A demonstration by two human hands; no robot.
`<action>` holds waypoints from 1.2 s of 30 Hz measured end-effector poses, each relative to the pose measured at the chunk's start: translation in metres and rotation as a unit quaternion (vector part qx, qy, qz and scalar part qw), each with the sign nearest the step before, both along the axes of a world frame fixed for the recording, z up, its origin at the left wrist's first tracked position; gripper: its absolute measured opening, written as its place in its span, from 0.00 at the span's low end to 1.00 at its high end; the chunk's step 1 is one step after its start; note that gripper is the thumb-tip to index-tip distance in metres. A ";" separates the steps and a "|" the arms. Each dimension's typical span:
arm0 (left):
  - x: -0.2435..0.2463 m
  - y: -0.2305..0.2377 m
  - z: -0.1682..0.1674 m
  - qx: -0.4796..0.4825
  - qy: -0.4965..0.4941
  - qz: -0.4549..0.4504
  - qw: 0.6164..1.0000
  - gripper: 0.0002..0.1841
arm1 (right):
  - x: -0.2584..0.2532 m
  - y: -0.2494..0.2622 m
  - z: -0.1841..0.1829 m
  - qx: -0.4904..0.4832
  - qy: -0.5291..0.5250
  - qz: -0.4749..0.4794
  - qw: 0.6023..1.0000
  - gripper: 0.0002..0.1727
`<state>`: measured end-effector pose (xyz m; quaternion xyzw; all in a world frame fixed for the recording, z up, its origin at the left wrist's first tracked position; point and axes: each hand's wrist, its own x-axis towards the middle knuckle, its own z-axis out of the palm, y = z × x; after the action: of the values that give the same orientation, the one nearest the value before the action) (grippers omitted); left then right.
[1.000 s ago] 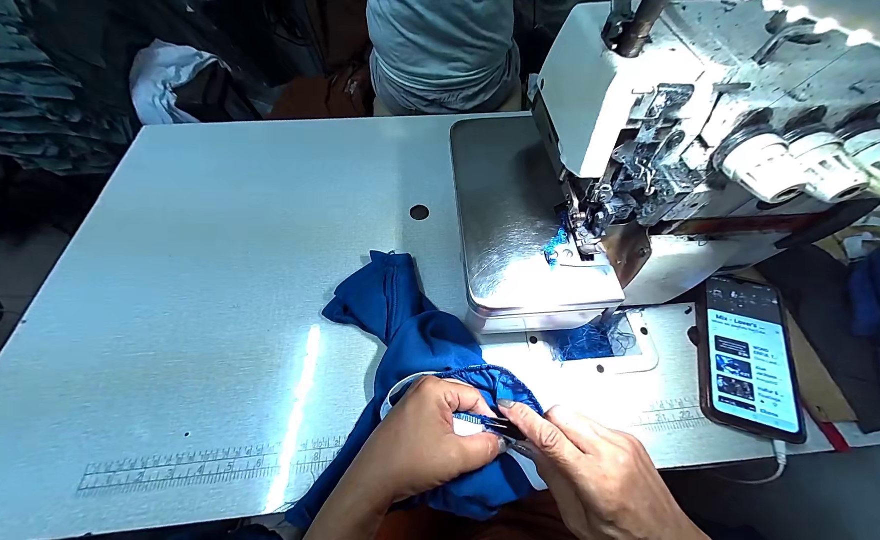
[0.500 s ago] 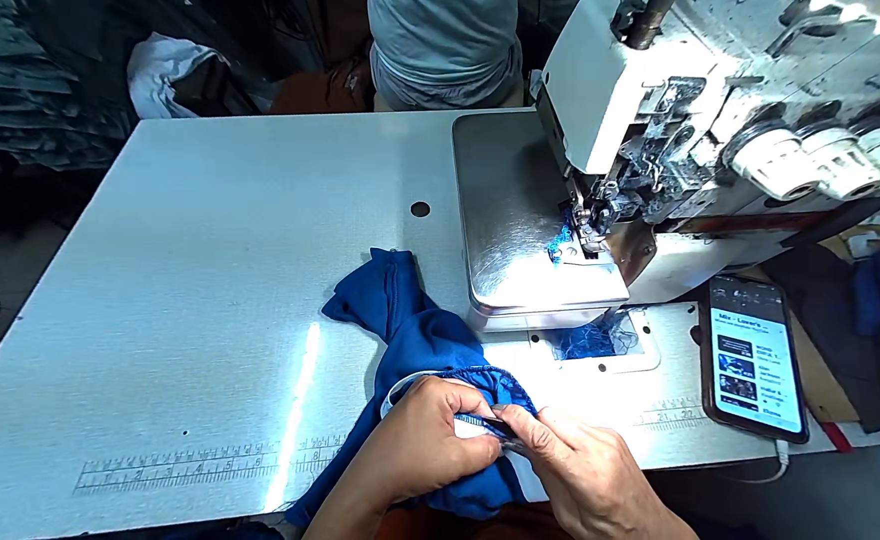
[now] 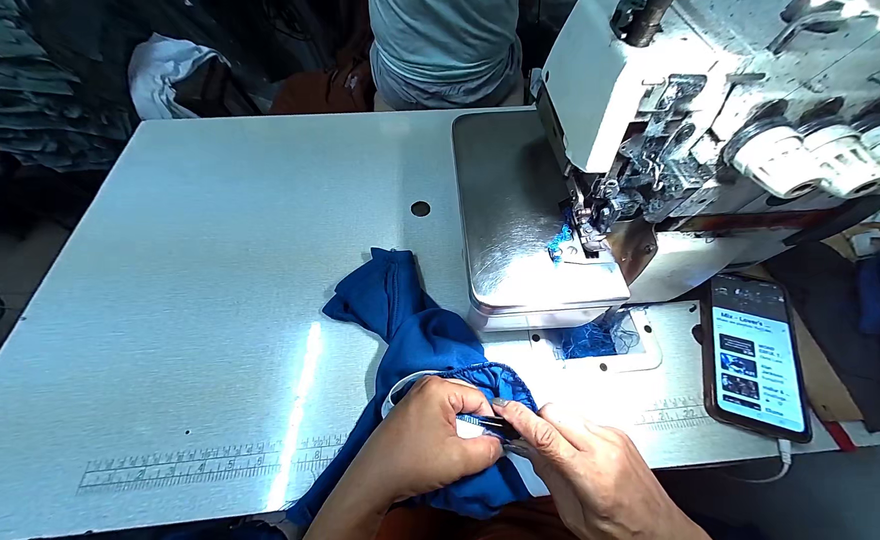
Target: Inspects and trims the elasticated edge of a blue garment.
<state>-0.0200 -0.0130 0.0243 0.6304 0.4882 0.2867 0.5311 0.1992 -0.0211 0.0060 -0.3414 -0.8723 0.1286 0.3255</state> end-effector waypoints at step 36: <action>0.000 0.001 0.004 -0.016 -0.059 0.017 0.998 0.04 | 0.021 -0.002 0.005 -0.230 0.126 -0.018 0.965 0.10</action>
<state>-0.0203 -0.0118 0.0284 0.5949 0.4712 0.3247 0.5644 0.2199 -0.0228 0.0111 -0.4038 -0.7649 0.3617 0.3480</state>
